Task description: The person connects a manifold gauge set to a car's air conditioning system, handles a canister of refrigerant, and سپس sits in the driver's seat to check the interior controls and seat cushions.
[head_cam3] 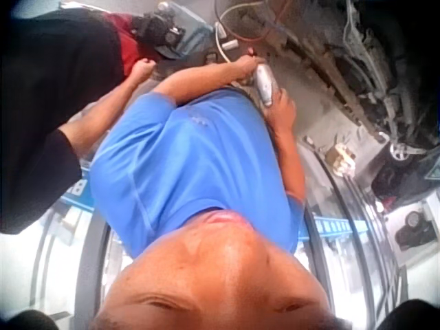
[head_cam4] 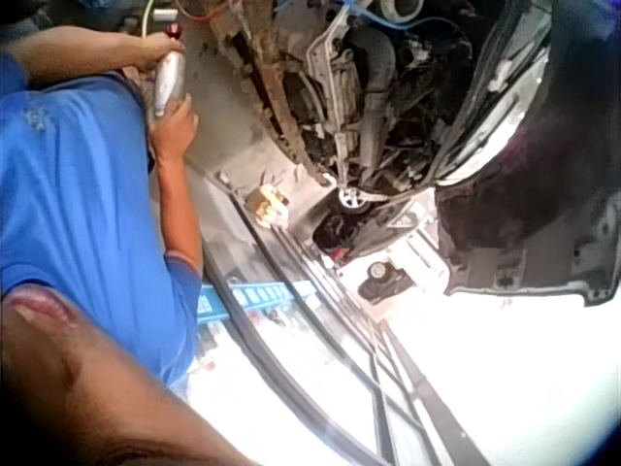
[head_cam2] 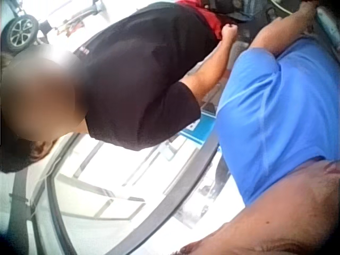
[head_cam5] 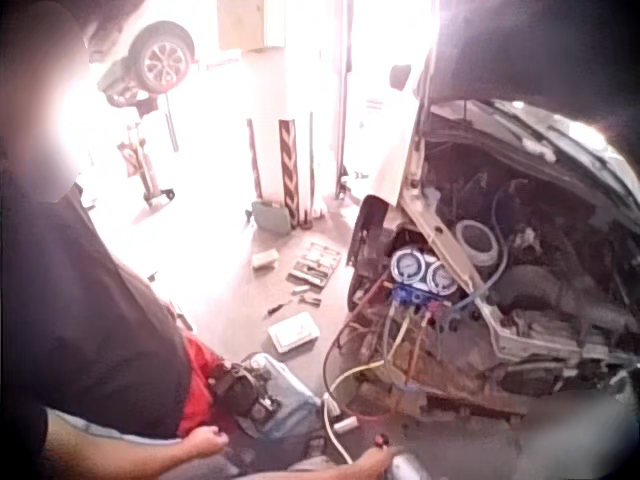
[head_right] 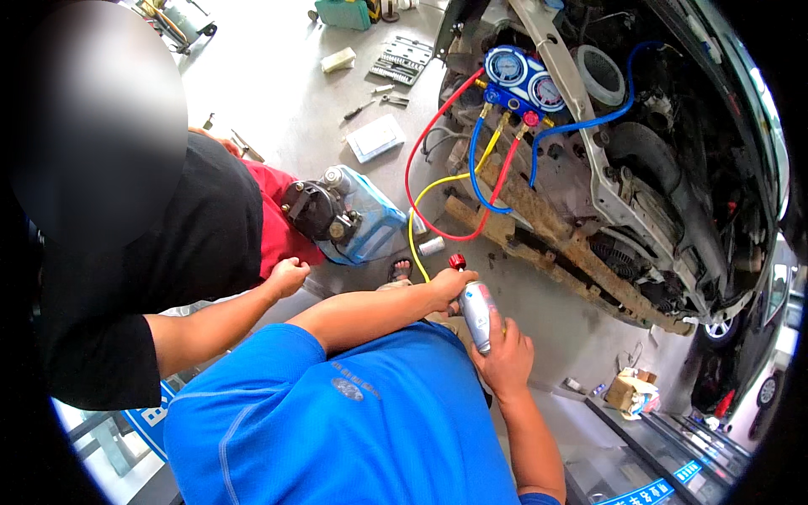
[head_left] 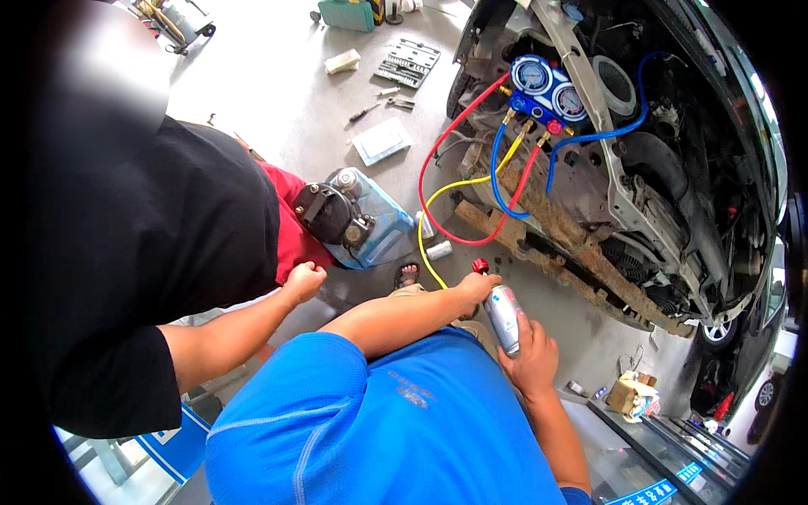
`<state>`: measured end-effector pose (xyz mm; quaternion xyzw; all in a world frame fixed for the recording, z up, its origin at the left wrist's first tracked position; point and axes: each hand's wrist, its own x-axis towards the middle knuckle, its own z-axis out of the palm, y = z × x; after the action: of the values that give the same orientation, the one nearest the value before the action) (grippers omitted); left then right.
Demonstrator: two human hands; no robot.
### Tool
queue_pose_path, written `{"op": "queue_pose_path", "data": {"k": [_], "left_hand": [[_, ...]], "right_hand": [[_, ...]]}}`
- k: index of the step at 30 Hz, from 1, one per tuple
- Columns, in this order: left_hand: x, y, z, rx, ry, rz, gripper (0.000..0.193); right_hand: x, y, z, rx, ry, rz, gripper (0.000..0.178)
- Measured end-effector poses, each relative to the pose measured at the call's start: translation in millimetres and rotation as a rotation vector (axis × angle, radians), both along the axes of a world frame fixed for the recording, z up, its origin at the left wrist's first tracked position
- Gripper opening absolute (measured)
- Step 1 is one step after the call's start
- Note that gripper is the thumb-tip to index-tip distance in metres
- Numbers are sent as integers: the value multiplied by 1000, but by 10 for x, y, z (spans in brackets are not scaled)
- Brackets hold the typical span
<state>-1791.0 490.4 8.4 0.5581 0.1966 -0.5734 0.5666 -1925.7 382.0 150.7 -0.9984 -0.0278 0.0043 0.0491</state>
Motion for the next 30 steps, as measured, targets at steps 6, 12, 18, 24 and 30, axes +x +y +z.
{"op": "queue_pose_path", "data": {"k": [6,12,18,24,30], "left_hand": [[-28,-107,-11,33,-16,162,26],[3,-212,-49,110,-46,157,31],[643,-69,185,82,-191,183,37],[184,-60,115,-93,-85,252,27],[146,339,225,-257,-71,-109,45]], "right_hand": [[-10,21,-167,91,127,-221,77],[105,-15,-147,365,172,-407,77],[537,-96,-246,685,44,-439,77],[200,-87,-121,720,127,-530,78],[247,-215,126,965,180,-576,74]]}}
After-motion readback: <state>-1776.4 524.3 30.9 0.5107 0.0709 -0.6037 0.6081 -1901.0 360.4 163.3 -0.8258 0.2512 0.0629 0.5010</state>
